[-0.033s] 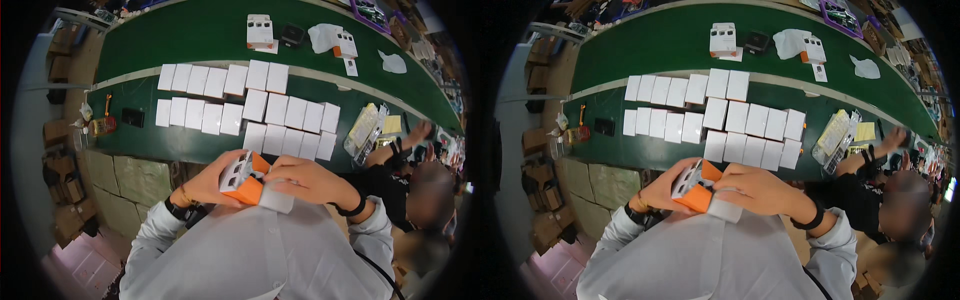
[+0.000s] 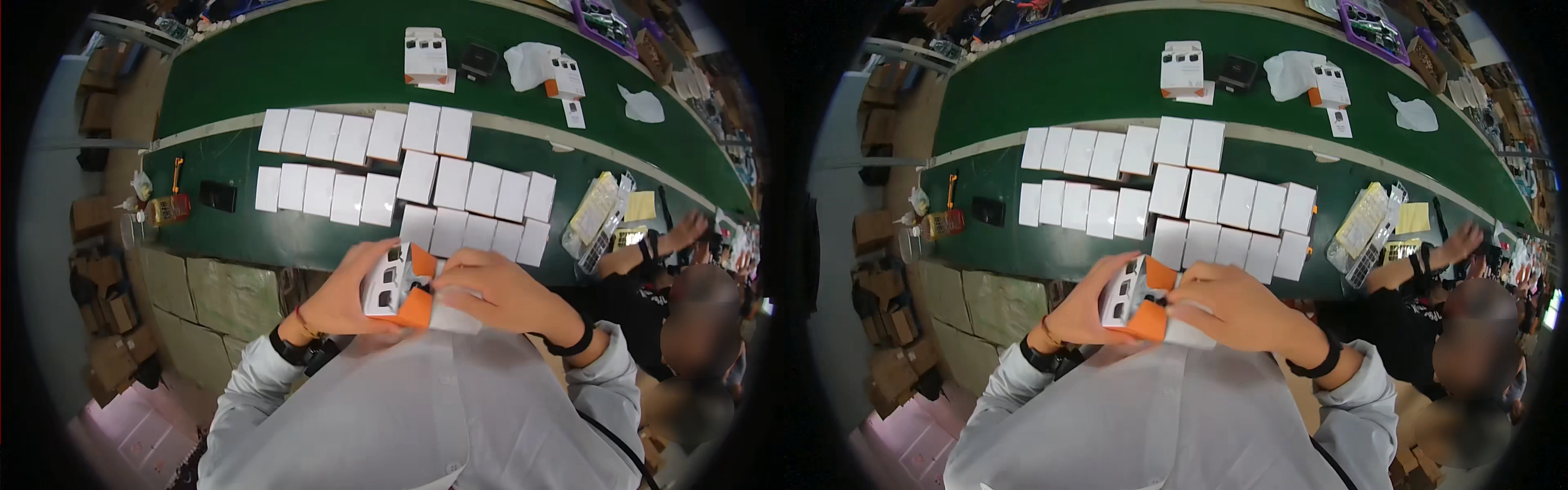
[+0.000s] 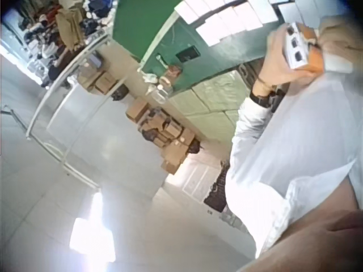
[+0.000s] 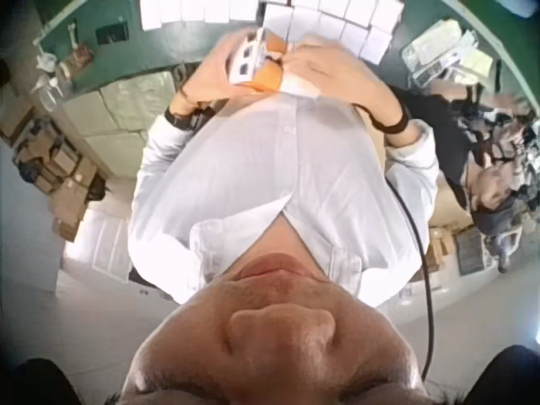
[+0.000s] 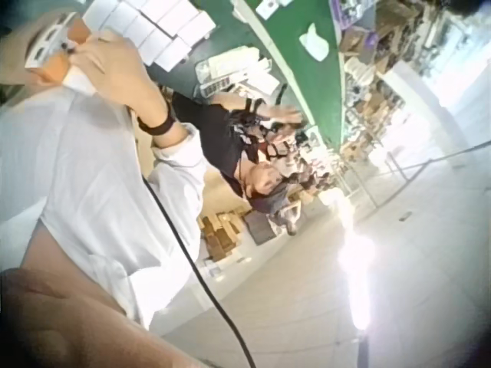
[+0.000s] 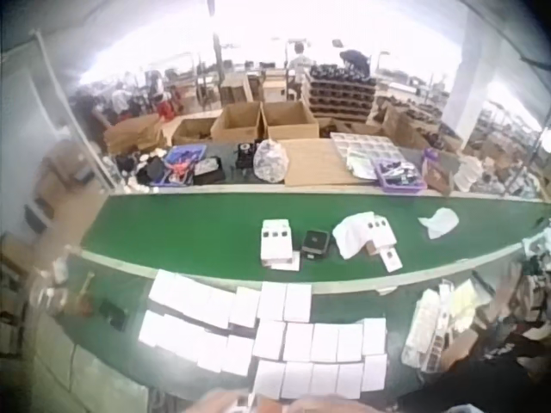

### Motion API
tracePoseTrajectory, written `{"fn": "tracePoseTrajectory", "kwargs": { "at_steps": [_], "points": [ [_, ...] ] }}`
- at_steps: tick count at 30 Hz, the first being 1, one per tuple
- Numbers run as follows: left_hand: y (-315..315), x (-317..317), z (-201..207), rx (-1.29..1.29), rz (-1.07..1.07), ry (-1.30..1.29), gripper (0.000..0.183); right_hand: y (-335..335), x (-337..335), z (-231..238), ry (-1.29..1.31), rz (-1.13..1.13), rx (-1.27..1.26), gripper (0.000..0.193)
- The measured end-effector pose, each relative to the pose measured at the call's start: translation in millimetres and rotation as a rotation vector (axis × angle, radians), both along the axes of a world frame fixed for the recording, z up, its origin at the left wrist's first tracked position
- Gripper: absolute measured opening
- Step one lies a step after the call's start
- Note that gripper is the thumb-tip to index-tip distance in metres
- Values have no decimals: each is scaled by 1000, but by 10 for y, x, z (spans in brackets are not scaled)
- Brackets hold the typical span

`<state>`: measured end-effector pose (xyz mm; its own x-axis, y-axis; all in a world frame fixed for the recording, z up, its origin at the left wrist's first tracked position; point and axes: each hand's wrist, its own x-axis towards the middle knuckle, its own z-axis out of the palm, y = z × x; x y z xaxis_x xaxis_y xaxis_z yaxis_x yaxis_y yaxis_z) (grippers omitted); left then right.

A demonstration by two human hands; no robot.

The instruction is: Packing small electronic product boxes into a shipping carton and organizing items on an assembly line.

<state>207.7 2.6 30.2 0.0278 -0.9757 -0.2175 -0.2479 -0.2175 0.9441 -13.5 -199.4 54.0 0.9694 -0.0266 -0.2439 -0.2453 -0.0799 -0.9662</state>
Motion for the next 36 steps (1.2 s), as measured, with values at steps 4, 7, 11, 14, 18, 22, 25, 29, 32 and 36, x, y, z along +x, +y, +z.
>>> {"fn": "tracePoseTrajectory", "kwargs": {
  "at_steps": [4, 7, 11, 14, 18, 22, 25, 29, 32, 36],
  "points": [
    [-401, 137, 212, -184, 198, -612, 102, -45, 584, -332, -100, -352, -337, 26],
    [-884, 430, 133, -276, 314, -906, 94, -386, 1106, -921, -154, -599, -388, 32],
    [-1384, 1042, 33, -359, 333, -1124, 90, -1006, 1829, -726, -4, -448, 291, 39],
    [-1796, 1420, -82, -362, 365, -1203, 92, -1355, 2360, -939, 3, -510, 427, 42],
    [-2217, 1874, -354, -315, 359, -1213, 101, -1658, 2894, -1263, 73, -709, 660, 32],
    [-2522, 2170, -693, -150, 295, -1252, 107, -2014, 3129, -1764, 138, -892, 577, 20],
    [-2500, 2399, -909, 39, 319, -1259, 108, -2297, 3353, -1956, 25, -1104, 749, 13],
    [-2622, 2478, -1117, 207, 297, -1282, 106, -2843, 3595, -2457, -35, -1145, 234, 26],
    [-2627, 2525, -1183, 58, 179, -1369, 100, -2791, 3803, -2508, -59, -787, -275, 29],
    [-2677, 2609, -1064, 134, 69, -1772, 74, -2728, 3855, -2377, 99, -727, -904, 37]
  ]
}}
